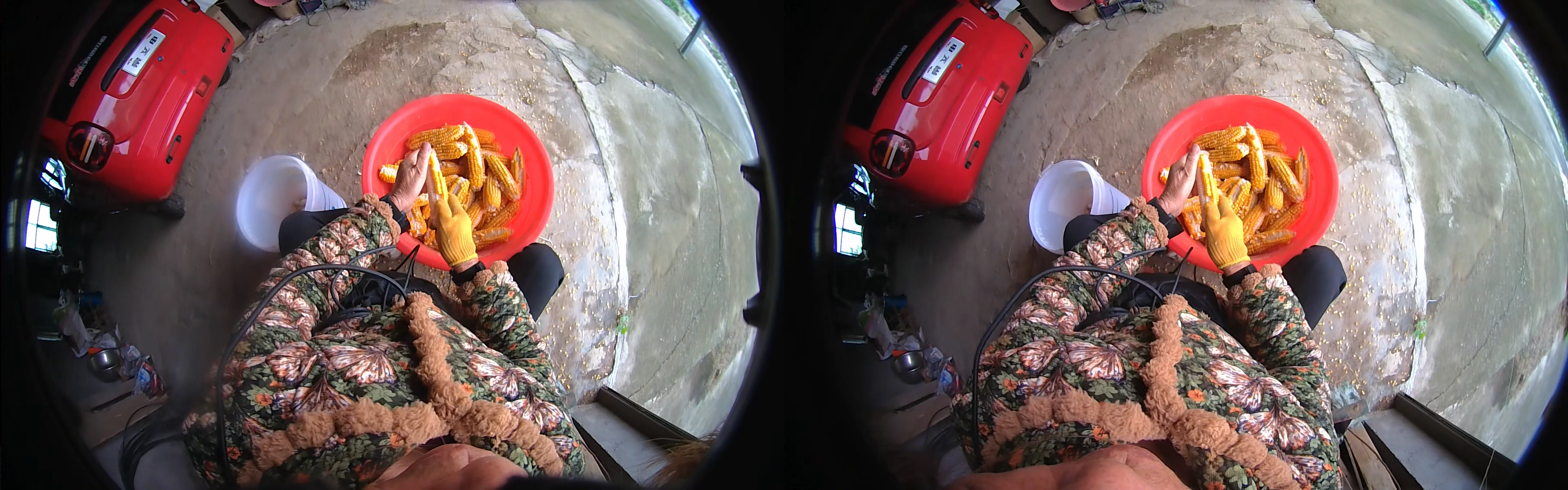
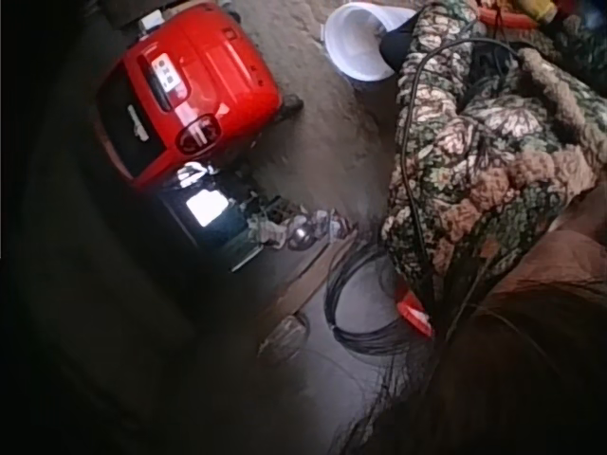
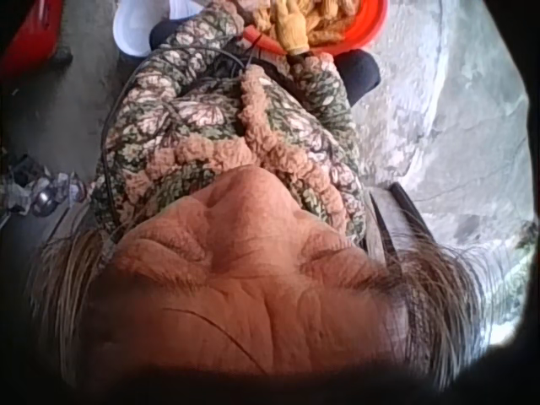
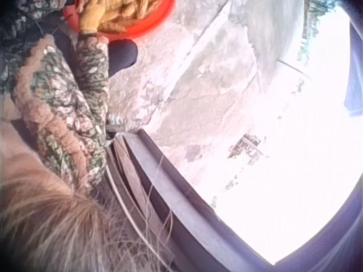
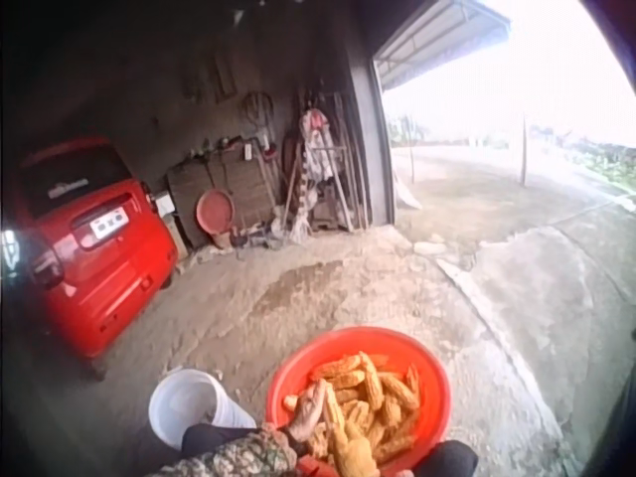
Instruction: The person sits on the ground with a red basin of corn cobs on their lap. They put on yellow gloves and shuck the corn by hand, removing kernels into the basin and leaving the cobs in the same basin.
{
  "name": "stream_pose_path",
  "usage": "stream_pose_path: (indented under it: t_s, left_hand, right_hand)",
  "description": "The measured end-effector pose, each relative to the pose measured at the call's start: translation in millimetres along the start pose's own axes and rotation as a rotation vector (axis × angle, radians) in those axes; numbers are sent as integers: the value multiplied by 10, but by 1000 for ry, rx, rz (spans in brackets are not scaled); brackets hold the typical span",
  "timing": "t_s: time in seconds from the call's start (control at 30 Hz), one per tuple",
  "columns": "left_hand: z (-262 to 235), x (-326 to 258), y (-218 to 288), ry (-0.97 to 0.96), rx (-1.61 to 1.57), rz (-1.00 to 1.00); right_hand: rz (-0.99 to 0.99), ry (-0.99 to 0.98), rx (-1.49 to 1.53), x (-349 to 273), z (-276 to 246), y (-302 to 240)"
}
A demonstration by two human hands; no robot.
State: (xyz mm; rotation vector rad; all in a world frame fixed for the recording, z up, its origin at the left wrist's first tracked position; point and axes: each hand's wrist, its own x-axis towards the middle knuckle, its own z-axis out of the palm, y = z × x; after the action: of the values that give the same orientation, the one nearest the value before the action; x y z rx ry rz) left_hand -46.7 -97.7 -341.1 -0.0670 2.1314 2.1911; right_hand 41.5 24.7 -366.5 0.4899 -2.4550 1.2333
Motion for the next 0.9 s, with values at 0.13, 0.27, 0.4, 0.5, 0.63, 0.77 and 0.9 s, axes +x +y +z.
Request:
stream_pose_path:
  t_s: [0.13,0.27,0.4,0.5,0.63,0.77,0.9]
  left_hand:
    - [41,51,-84,41,119,249]
    - [27,58,-261,83,221,275]
    - [57,85,-314,181,280,350]
    - [88,82,-271,157,121,319]
    - [69,48,-186,-9,86,147]
    - [92,37,-186,26,177,228]
    - [80,51,-264,27,171,253]
  right_hand:
    - [238,-76,271,31,31,-39]
    - [104,-26,117,12,1,-103]
    - [-17,-25,-130,17,-78,-184]
    - [-16,-51,-365,49,-112,-240]
    - [168,-138,-312,61,-132,-282]
    - [120,-99,-323,40,-125,-292]
    - [146,-111,-279,40,-95,-286]
